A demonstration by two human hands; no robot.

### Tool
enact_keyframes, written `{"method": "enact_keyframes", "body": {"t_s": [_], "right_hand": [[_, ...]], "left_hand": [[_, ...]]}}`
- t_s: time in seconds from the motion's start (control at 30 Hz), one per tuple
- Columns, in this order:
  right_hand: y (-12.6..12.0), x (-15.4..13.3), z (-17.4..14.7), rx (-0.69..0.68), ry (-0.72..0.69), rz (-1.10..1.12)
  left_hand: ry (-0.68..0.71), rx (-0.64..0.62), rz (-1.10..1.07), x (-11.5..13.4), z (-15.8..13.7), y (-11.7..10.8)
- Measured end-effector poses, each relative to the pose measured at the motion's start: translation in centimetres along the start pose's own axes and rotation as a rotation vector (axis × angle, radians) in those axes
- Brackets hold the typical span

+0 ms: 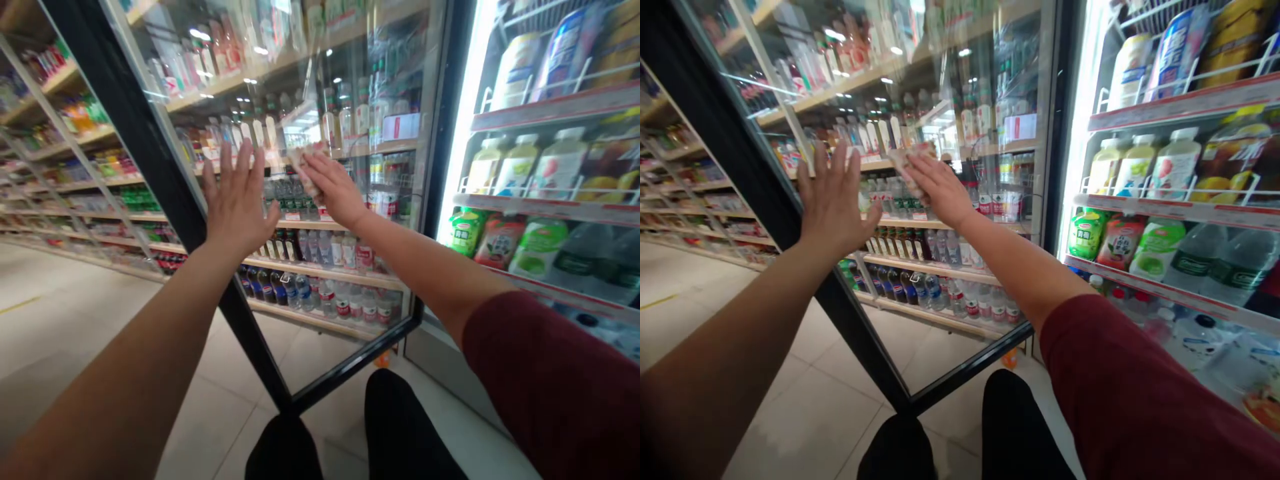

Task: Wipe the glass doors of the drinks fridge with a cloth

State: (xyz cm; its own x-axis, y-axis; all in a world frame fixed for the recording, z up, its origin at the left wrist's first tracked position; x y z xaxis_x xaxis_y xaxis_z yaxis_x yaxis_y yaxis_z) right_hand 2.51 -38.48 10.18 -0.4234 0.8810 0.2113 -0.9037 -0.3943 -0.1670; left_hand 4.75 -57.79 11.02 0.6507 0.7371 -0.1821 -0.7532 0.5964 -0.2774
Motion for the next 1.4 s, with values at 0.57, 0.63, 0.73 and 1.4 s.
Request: {"method": "enact_keyframes", "body": {"t_s": [0.57,0.63,0.73,1.4], "right_hand": [[-0.5,0.4,5.5,0.292,0.262,-0.176],[-0.3,-0.7,5.7,0.205,0.181,-0.229],[-0.2,-2.4,6.7,0.122,0.019,-0.232],[1.0,-3.2,8.5,0.209,0.032,-0.211]], "left_hand": [[-0.193,0.183,-0.085,-1.0,1.4,-0.1],[-0.202,0.186,-0.092,-1.2,1.4,0.0],[-0.230,0.187,-0.112,-1.4,1.4,0.2],[-0.203,0.124,0.043,-2.9,1.4,1.3]]}}
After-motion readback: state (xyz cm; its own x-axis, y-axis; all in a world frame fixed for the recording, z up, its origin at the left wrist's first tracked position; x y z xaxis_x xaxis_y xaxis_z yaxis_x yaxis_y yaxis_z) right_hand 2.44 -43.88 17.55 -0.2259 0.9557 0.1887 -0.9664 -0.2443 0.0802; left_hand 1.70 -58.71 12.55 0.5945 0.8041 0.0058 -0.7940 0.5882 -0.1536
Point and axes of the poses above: each hand's wrist, its own z-axis towards the middle knuckle, its own y-axis out of the palm, x = y × z, the point moved 7 cm from there along z, towards the middle knuckle, and after that the axes turned 14 degrees about x, right-handed, at the moved point
